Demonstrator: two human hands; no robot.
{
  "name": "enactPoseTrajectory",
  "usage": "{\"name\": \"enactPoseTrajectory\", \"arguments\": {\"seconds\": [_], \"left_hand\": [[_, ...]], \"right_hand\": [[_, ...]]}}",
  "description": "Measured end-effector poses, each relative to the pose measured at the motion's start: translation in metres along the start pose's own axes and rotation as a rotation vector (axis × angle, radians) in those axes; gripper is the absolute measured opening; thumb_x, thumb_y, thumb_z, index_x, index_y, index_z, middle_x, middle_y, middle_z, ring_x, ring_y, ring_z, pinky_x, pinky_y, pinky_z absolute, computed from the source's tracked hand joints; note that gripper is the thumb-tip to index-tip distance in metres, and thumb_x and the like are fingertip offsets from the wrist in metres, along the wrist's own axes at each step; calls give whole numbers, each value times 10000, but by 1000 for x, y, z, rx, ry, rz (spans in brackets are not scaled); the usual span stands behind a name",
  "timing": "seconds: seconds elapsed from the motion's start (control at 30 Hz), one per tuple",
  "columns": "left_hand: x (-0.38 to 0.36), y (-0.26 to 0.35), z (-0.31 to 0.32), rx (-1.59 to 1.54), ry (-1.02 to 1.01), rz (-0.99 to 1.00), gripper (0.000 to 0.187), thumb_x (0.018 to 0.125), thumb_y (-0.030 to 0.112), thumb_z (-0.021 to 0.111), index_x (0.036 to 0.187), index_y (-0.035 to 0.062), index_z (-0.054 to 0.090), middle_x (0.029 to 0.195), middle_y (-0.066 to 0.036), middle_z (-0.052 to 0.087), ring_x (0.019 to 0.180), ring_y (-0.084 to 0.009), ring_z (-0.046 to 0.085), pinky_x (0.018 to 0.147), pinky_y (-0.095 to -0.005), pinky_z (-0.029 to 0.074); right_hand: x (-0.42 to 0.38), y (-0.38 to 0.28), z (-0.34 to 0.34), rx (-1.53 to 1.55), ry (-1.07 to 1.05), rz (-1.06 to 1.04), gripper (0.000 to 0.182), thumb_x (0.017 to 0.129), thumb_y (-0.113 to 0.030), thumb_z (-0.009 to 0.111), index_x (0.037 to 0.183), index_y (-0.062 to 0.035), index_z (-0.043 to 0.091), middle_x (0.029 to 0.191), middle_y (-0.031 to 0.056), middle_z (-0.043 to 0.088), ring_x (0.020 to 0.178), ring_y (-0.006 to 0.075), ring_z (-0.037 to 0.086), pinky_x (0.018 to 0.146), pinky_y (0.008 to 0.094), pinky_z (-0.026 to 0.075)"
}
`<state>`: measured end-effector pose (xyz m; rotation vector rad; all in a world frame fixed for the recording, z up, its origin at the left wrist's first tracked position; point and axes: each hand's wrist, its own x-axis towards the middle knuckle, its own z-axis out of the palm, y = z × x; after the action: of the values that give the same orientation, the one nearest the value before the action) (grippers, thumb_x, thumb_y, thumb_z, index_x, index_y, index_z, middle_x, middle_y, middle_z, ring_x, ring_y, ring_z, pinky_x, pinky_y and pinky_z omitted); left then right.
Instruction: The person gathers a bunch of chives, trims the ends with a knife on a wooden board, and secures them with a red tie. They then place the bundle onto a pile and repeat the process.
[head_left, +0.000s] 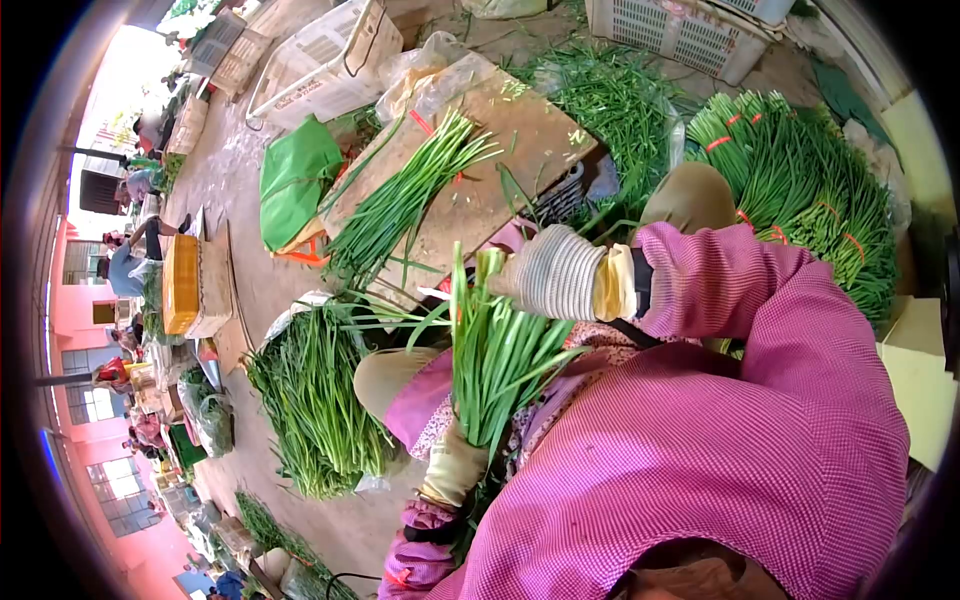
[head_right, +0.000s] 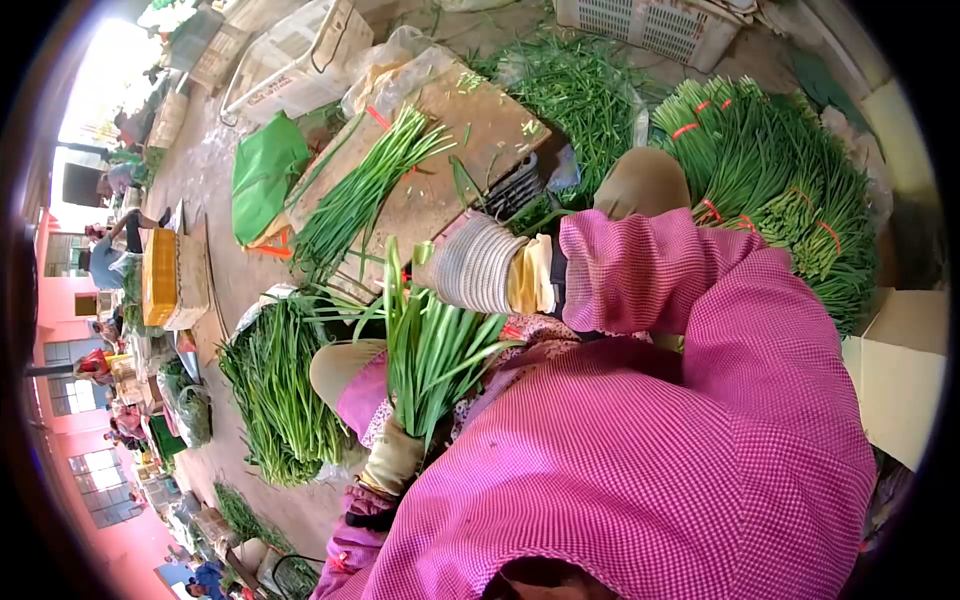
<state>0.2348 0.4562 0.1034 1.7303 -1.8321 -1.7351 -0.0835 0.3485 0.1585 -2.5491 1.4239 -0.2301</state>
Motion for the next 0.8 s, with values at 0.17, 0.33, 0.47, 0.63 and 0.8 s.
{"name": "enactPoseTrajectory", "arguments": {"seconds": [0.17,0.33,0.47,0.63,0.8], "left_hand": [[-7,1,2,-83,72,155,670,764,83,769,1360,41,465,1115,-136,690,992,-231,673,868,-336,541],[-14,14,2,62,114,138,597,832,69,736,1356,-2,459,1215,-141,652,1070,-232,646,913,-320,524],[-9,4,4,145,208,239,660,774,96,761,1369,58,477,1114,-150,689,987,-256,685,846,-345,543],[-18,-1,2,262,298,216,741,744,200,803,1385,65,455,1125,-181,676,1008,-331,676,821,-378,543],[-20,21,6,418,372,281,628,785,163,776,1334,47,495,1116,-175,682,988,-343,681,815,-390,551]], "right_hand": [[-3,44,2,-148,84,289,232,881,-306,579,904,-80,627,680,126,650,583,307,657,492,437,517],[-12,65,-4,655,-159,389,330,929,-354,569,1000,-47,667,726,114,676,650,244,661,651,394,535],[-13,58,56,961,-448,185,340,908,-378,590,886,-53,687,621,41,620,532,134,578,488,301,459],[-13,68,25,1439,-255,499,325,822,-363,688,868,-41,680,669,56,628,522,143,569,472,298,457],[-8,48,20,789,-195,123,344,904,-365,587,1004,-45,669,688,77,654,585,177,603,595,348,506]]}}
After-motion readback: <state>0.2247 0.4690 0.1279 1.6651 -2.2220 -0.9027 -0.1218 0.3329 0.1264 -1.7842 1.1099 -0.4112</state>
